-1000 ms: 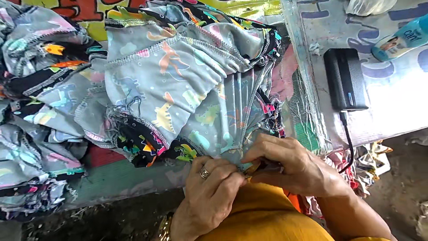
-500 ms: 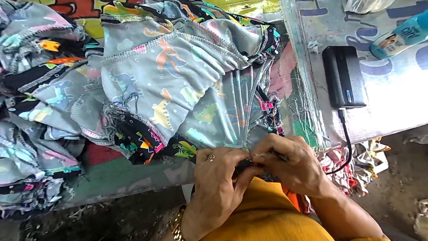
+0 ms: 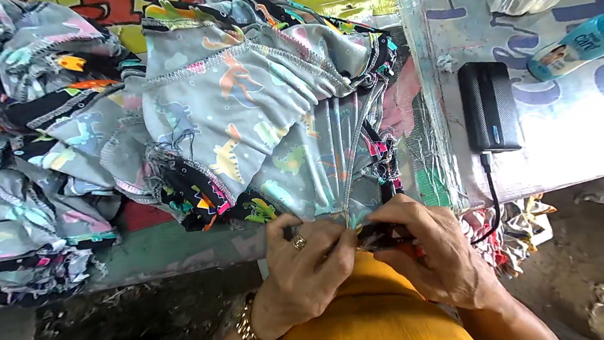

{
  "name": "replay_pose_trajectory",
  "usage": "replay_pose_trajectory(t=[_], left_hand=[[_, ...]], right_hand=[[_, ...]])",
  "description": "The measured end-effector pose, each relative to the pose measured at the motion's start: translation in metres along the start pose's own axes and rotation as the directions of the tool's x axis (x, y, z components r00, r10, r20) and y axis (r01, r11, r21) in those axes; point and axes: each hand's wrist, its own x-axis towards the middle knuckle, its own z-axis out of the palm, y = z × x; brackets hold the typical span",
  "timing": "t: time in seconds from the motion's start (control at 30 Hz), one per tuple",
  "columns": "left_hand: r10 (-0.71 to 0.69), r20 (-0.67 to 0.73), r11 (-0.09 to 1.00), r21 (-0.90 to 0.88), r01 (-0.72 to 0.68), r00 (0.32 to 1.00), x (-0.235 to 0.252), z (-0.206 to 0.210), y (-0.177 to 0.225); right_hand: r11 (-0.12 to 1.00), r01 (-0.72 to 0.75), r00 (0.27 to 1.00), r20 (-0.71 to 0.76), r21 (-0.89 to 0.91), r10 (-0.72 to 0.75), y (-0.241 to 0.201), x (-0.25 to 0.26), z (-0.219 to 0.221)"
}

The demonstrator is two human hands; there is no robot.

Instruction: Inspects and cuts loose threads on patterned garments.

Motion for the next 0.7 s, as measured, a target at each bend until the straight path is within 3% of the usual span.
replay_pose_trajectory(t=[0.37,0.7], left_hand=[[0.031,-0.100,0.999,0.047,-0.027,0.995,-0.013,0.000,0.005],[0.080,-0.147,0.989,0.132,-0.061,0.986,-0.011,0.001,0.013]], right_hand=[[0.966,0.054,0.998,-0.009,-0.254,-0.059,-0.002,-0.006,0.001],[0.956,0.149,0.979,-0.101,-0.252,-0.180,0.004,-0.006,0.013]])
